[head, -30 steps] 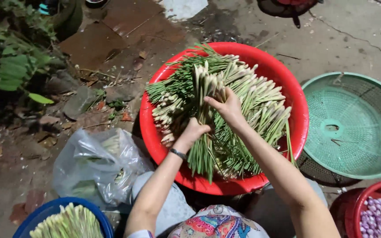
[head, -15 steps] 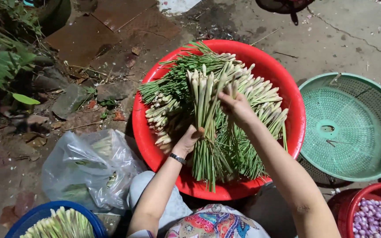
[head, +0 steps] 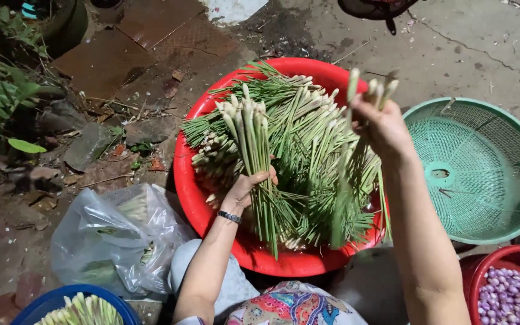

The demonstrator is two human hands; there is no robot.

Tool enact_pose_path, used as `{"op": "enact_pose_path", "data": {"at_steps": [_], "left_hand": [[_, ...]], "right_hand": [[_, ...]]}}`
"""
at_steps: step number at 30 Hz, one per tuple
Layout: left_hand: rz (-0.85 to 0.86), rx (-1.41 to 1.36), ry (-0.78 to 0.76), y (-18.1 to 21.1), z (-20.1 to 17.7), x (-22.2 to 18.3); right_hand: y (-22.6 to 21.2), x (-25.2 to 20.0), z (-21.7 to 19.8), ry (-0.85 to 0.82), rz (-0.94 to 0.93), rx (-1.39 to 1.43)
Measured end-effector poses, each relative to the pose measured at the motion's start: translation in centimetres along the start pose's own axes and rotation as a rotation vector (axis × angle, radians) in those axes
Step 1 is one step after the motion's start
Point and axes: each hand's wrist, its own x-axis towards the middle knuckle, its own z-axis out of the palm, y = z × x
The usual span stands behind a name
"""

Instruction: Sorting and bundling fresh lemongrass stalks from a large basin into smaller containers and bags.

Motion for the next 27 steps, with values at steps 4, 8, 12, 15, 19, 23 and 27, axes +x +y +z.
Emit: {"op": "enact_pose_path", "data": {"at_steps": [4,8,12,15,19,23,27], "left_hand": [[-0.005,0.153,-0.023,4.6,7.0,-2.6],[-0.166,0.197,0.265,-2.1,1.3,-2.5],[-0.189,0.200,0.271,-2.7,0.6,-2.1],[-0.204,0.221,0.266,-2.1,1.4,-2.3],[-0.209,0.227,0.224,-3.0,0.8,-1.9],[-0.187,0.188,0.216,-3.6,-0.2,-1.4],[-0.217,0.061,0.245,-6.5,-2.2,-0.5]], "right_hand": [[2.3,-3.0,4.5,-0.223,-0.036,-0.341],[5.8,-3.7,6.6,-0.239,0.071,-0.577],[3.6,-4.9,8.4,-0.299,-0.034,-0.848],[6.0,-3.5,7.1,-0.290,-0.099,-0.880],[6.7,-3.0,5.9,-0.340,-0.300,-1.245],[5.1,-4.0,6.1,-0.370,-0.305,-1.342],[6.2,-4.1,6.3,-0.331,-0.226,-1.261]]}}
